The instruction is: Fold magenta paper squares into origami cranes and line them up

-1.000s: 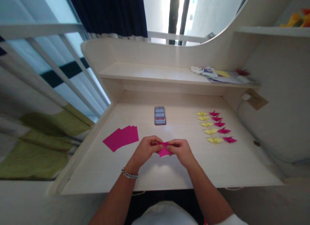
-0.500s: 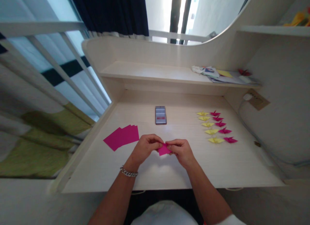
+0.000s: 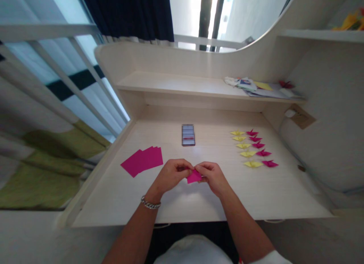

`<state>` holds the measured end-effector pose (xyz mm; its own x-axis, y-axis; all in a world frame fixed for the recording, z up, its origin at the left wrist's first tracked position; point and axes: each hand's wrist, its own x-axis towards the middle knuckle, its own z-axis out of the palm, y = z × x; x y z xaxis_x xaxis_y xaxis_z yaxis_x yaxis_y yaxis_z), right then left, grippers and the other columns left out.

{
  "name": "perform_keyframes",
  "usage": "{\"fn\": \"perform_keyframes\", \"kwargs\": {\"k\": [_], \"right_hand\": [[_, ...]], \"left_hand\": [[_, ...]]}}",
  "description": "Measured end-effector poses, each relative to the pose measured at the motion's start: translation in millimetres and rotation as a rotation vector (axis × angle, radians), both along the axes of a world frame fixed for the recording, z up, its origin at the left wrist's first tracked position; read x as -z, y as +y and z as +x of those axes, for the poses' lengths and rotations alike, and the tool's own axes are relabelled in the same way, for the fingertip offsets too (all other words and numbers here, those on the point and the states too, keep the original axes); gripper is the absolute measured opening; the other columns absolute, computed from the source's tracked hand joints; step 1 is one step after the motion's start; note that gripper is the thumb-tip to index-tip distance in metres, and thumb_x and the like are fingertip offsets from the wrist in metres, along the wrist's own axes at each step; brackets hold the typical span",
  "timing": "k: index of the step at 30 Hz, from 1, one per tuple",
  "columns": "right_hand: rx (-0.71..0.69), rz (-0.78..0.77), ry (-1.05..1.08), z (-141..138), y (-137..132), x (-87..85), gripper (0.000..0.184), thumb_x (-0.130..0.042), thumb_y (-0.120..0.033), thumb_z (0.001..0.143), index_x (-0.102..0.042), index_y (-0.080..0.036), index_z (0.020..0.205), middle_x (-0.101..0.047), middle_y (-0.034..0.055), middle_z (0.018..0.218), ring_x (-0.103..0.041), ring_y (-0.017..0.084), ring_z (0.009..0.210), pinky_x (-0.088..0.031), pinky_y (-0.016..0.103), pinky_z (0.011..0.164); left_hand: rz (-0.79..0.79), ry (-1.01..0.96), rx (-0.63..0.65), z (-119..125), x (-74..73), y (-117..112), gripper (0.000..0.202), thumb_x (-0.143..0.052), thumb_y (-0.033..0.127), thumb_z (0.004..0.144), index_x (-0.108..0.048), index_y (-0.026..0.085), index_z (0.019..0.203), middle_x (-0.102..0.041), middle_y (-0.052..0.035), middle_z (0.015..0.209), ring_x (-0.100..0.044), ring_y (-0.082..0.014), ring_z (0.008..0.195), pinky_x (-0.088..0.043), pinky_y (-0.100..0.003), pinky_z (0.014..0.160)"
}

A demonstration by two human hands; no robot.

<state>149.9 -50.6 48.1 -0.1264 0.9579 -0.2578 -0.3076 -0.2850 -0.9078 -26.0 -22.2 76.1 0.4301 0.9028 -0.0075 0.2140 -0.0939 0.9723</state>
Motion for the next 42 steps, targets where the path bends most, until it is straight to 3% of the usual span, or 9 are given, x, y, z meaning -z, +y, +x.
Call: {"fn": "perform_keyframes", "kwargs": {"k": [4,10,15,20,27,34,42], "right_hand": [[-0.001,0.016,-0.082,-0.7,0.1,1.8,0.026,-0.078,-0.034,0.059,-0.073,-0.015,0.075,-0.066,0.0016,0.063,-0.055,0.011,0.053,-0.045,0.023,0.051],[-0.063,0.092,-0.12,3.0,0.5,0.4,0.023,-0.075,-0.034,0.063,-0.072,-0.013,0.074,-0.066,0.0013,0.063,-0.053,0.01,0.054,-0.042,0.023,0.053],[-0.071,0.14,-0.119,4.6,-2.3,-3.3,0.027,-0.074,-0.035,0.064,-0.073,-0.014,0.082,-0.069,0.0035,0.071,-0.058,0.013,0.061,-0.046,0.027,0.06],[0.042,0.143,-0.099,-0.6,-2.3,-2.4,0.018,-0.075,-0.023,0.058,-0.073,-0.016,0.074,-0.069,0.0025,0.068,-0.059,0.013,0.06,-0.046,0.027,0.06],[0.173,0.076,-0.053,-11.3,-0.9,1.2,0.011,-0.072,-0.015,0.053,-0.071,-0.017,0.064,-0.066,-0.0001,0.056,-0.055,0.011,0.051,-0.044,0.024,0.052],[0.083,-0.067,0.057,-3.2,-3.8,-0.3,0.02,-0.073,-0.018,0.055,-0.076,-0.014,0.074,-0.071,0.0057,0.069,-0.061,0.014,0.058,-0.05,0.025,0.053],[0.032,-0.08,0.126,2.6,-4.3,-1.0,0.026,-0.075,-0.017,0.054,-0.076,-0.013,0.08,-0.071,0.0073,0.07,-0.062,0.015,0.059,-0.054,0.028,0.057]], "left_hand": [[-0.013,-0.01,-0.02,1.4,1.1,-0.2,0.012,-0.062,0.014,0.07,-0.07,0.014,0.079,-0.069,-0.0033,0.072,-0.06,-0.0127,0.065,-0.046,-0.022,0.06],[-0.063,-0.036,-0.056,1.5,4.7,-0.7,0.01,-0.063,0.013,0.067,-0.069,0.014,0.075,-0.068,-0.0026,0.068,-0.061,-0.0128,0.062,-0.048,-0.023,0.058],[-0.086,-0.066,-0.086,1.0,5.9,-0.6,0.009,-0.065,0.016,0.067,-0.067,0.014,0.076,-0.067,-0.0016,0.065,-0.059,-0.0119,0.058,-0.046,-0.022,0.054],[-0.119,-0.087,-0.111,5.2,5.2,-0.9,0.008,-0.066,0.014,0.067,-0.067,0.013,0.075,-0.065,-0.0004,0.063,-0.058,-0.0106,0.055,-0.045,-0.02,0.053],[-0.123,-0.045,-0.116,10.0,3.4,-3.5,0.011,-0.064,0.011,0.065,-0.069,0.013,0.074,-0.068,-0.002,0.067,-0.06,-0.0123,0.06,-0.045,-0.021,0.056],[-0.155,-0.084,-0.127,4.8,6.0,-2.3,0.011,-0.064,0.012,0.064,-0.071,0.013,0.073,-0.067,-0.0016,0.061,-0.058,-0.0124,0.056,-0.045,-0.022,0.055],[-0.129,-0.091,-0.119,0.3,4.4,-1.2,0.011,-0.064,0.016,0.066,-0.072,0.014,0.073,-0.067,-0.0022,0.062,-0.058,-0.0131,0.057,-0.046,-0.023,0.055]]}}
